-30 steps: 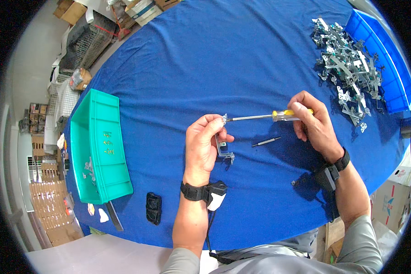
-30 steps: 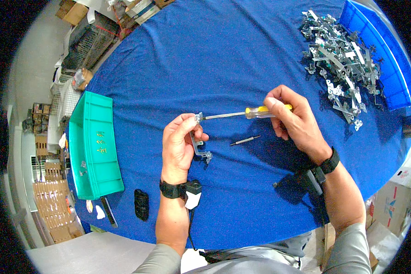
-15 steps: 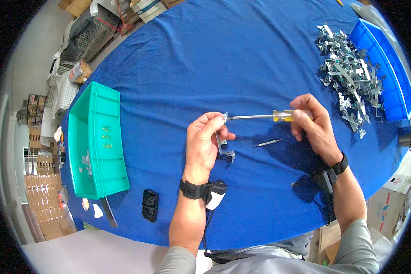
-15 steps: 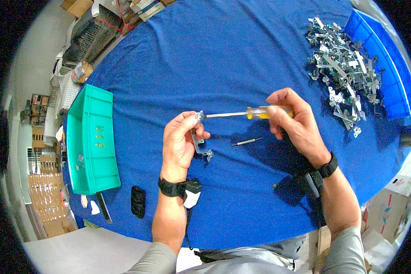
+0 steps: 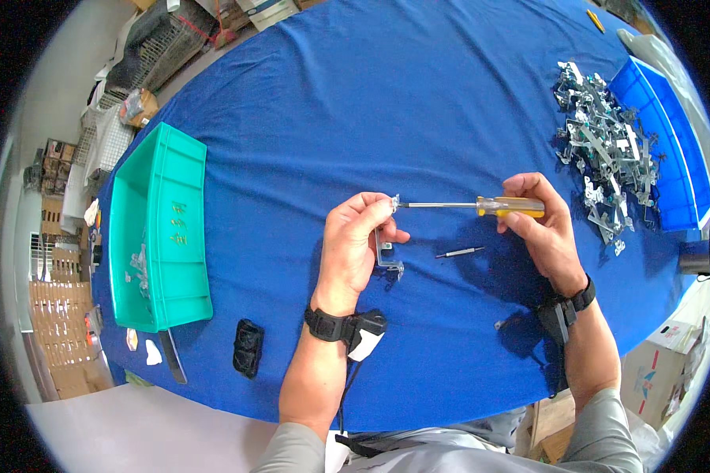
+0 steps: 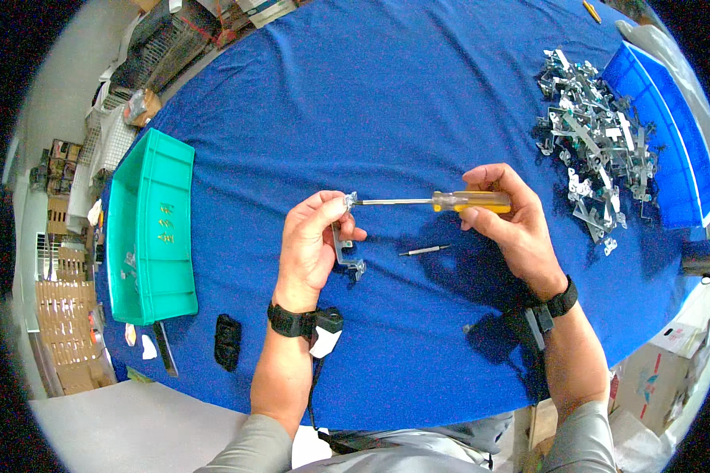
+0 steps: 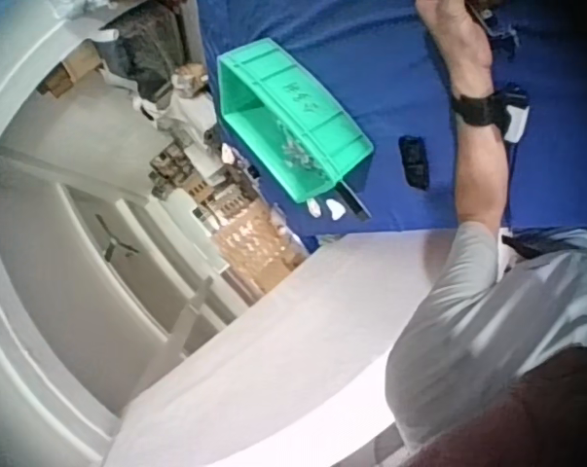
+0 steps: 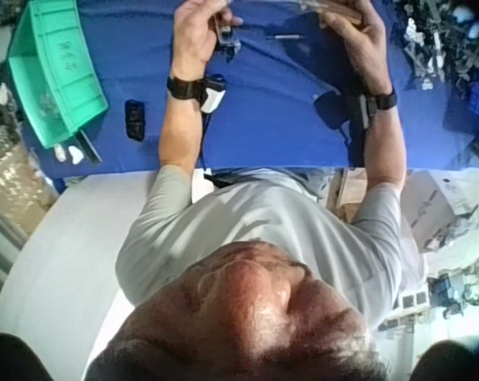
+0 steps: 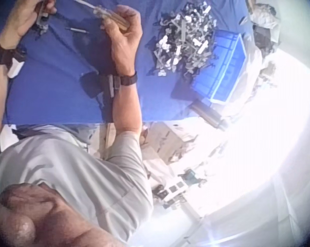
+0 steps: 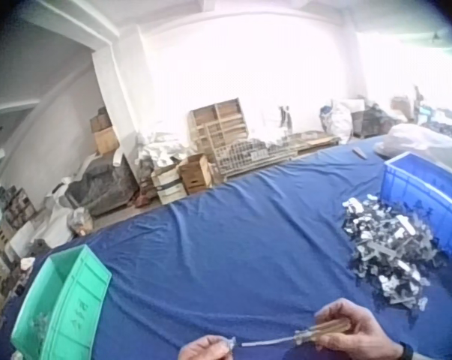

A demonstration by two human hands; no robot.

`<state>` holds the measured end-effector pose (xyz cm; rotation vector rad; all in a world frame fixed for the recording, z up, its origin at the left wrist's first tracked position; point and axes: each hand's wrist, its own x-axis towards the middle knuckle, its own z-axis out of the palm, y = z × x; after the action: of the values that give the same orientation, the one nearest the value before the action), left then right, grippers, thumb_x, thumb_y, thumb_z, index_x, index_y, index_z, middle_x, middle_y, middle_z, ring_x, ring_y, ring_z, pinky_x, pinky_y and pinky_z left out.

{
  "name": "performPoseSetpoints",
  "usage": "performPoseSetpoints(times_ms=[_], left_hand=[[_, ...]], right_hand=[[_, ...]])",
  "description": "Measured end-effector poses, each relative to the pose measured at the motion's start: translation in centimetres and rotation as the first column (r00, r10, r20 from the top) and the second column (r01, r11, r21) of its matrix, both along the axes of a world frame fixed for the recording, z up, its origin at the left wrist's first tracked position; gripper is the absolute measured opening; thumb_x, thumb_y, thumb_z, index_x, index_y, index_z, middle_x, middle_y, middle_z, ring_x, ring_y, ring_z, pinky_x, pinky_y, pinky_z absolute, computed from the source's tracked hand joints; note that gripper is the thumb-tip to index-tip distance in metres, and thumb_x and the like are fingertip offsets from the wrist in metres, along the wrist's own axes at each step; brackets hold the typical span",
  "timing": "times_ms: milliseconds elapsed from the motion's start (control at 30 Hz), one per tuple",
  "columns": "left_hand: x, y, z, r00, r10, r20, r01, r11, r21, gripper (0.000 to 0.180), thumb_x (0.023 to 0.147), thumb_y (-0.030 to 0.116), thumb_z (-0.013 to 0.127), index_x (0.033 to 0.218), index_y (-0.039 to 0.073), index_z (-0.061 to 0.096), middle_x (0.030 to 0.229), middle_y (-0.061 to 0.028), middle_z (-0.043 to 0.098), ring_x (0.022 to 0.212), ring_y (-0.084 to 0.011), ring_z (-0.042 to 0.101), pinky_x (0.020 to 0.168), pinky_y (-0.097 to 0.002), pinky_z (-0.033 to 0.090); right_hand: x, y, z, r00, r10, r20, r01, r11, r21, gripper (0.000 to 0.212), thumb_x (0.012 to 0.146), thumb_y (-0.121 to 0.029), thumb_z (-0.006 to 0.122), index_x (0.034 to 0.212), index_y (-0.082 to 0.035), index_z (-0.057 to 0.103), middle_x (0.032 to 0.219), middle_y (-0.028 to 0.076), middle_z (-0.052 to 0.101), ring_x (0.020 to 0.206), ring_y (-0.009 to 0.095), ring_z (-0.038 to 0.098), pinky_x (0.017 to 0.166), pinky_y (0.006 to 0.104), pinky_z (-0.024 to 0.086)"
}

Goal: Assembling small metallic bracket components using a manual screwdriver.

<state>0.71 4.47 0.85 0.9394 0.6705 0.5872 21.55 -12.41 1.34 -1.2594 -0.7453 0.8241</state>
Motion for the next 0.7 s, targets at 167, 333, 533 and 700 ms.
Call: performPoseSetpoints(times_ms=[167,333,533,700], left_hand=[[-0.3,0.1,-0.3,1.000,0.006,0.023,-0.006,1.000,-0.002,0.012,0.092,0.016,0.064,0.094,0.004,0.064,0.073,-0.0037,0.063,0.064,-0.0115,0.062,0.066,-0.0353,0.059],[-0.1,0.1,-0.1,1.000,0.017,0.015,-0.017,1.000,0.006,0.012,0.092,0.016,0.064,0.093,0.004,0.064,0.073,-0.0031,0.063,0.064,-0.0110,0.061,0.066,-0.0350,0.059],[-0.1,0.0,-0.2,1.000,0.006,0.019,-0.006,1.000,0.023,0.014,0.092,0.018,0.064,0.092,0.004,0.064,0.072,-0.0022,0.062,0.065,-0.0102,0.060,0.066,-0.0341,0.059],[-0.2,0.1,-0.5,0.999,0.024,0.031,-0.024,1.000,0.017,0.014,0.093,0.017,0.063,0.092,0.004,0.065,0.073,-0.0020,0.062,0.064,-0.0101,0.060,0.066,-0.0341,0.059]], right_hand=[[-0.2,-0.4,1.8,0.996,0.050,-0.074,-0.065,0.975,-0.212,0.027,0.099,-0.024,0.057,0.116,-0.002,0.055,0.073,0.002,0.059,0.060,0.008,0.056,0.052,0.0202,0.047],[0.4,-0.2,0.4,0.999,0.035,0.010,-0.033,0.989,-0.142,0.027,0.099,-0.023,0.056,0.117,-0.003,0.054,0.079,0.004,0.061,0.059,0.008,0.056,0.050,0.0199,0.045],[-0.1,-0.3,0.3,0.999,0.044,-0.006,-0.044,0.996,-0.071,0.029,0.098,-0.021,0.057,0.119,-0.002,0.052,0.085,0.006,0.062,0.063,0.010,0.059,0.049,0.0219,0.046],[0.9,-0.7,0.2,0.993,0.109,-0.037,-0.114,0.973,-0.201,0.028,0.100,-0.026,0.054,0.114,-0.001,0.056,0.074,0.004,0.060,0.056,0.009,0.054,0.045,0.0220,0.042]])
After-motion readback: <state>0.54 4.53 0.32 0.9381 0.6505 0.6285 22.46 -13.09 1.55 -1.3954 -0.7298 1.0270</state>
